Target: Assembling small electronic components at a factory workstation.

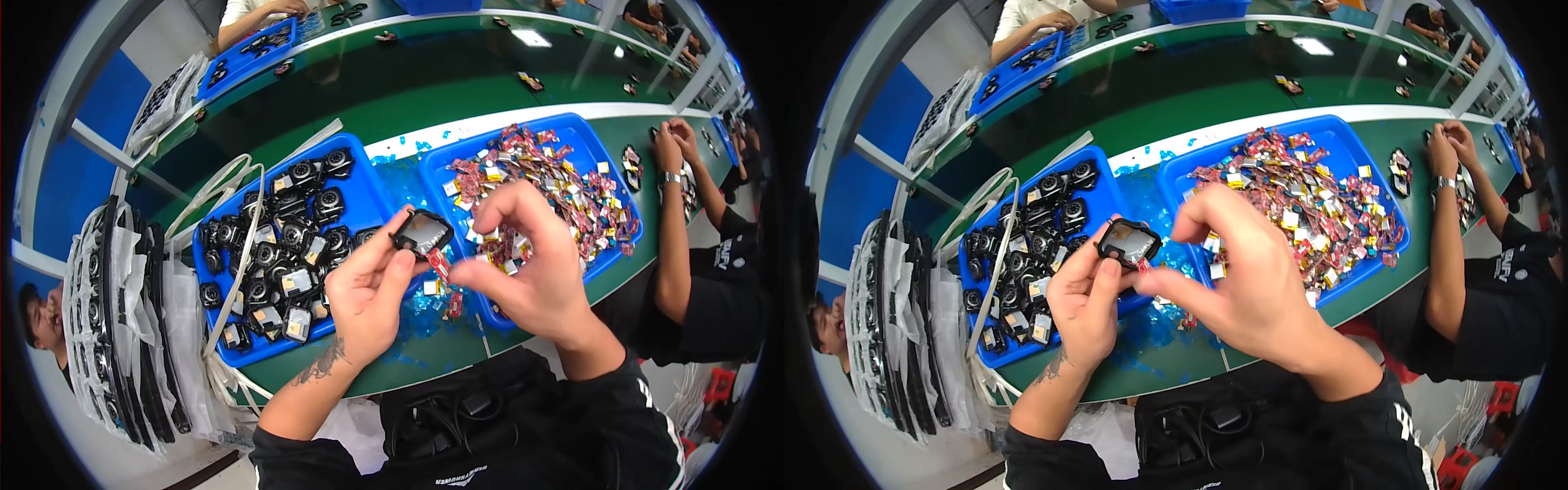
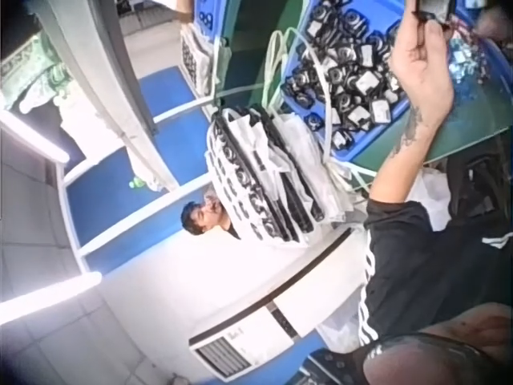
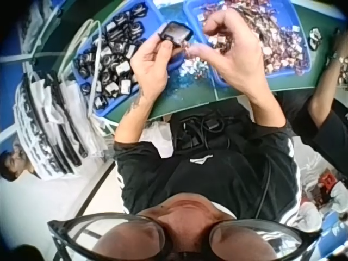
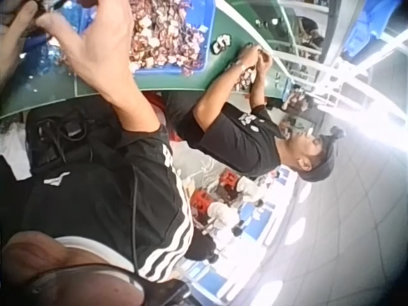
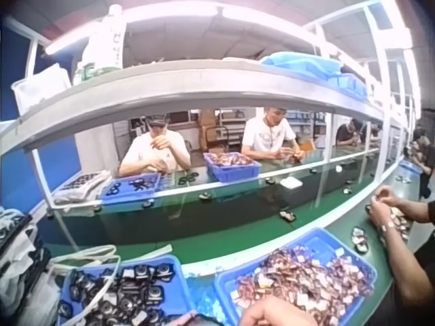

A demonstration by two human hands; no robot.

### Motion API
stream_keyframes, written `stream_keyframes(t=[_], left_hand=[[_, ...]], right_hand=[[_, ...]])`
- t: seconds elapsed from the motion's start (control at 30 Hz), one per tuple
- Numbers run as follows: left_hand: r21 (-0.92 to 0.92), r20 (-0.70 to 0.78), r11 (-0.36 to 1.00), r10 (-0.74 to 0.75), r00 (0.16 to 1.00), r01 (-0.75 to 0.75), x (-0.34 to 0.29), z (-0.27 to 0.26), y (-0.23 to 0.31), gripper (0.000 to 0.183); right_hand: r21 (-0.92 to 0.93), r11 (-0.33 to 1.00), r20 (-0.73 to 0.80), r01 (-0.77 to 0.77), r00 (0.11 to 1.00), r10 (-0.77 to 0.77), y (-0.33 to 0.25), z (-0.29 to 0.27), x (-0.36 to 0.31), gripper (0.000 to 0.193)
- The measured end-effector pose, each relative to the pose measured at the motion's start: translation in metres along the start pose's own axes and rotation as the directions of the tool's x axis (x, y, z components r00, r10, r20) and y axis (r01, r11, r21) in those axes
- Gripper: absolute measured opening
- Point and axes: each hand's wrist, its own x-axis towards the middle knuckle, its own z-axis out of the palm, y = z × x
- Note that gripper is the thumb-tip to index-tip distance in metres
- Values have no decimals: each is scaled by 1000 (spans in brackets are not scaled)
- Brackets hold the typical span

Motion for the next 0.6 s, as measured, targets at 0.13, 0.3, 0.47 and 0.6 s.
stream_keyframes(t=[0.13, 0.3, 0.47, 0.6], left_hand=[[-58, -132, 998, 16, 991, -24, 1, 10, -3, 52], [652, 378, 517, 412, 829, -554, 10, -8, 3, 37], [682, 282, 557, 398, 873, -474, 6, -7, 1, 29], [611, 191, 713, 289, 938, -344, 5, -8, 3, 17]], right_hand=[[185, 947, 159, -264, 959, 236, 4, 11, -18, 17], [367, 882, 110, -297, 955, 276, 13, 8, -18, 10], [493, 746, 366, -447, 885, 289, 15, -5, -12, 10], [570, 669, 403, -477, 872, 277, 26, -5, -11, 9]])
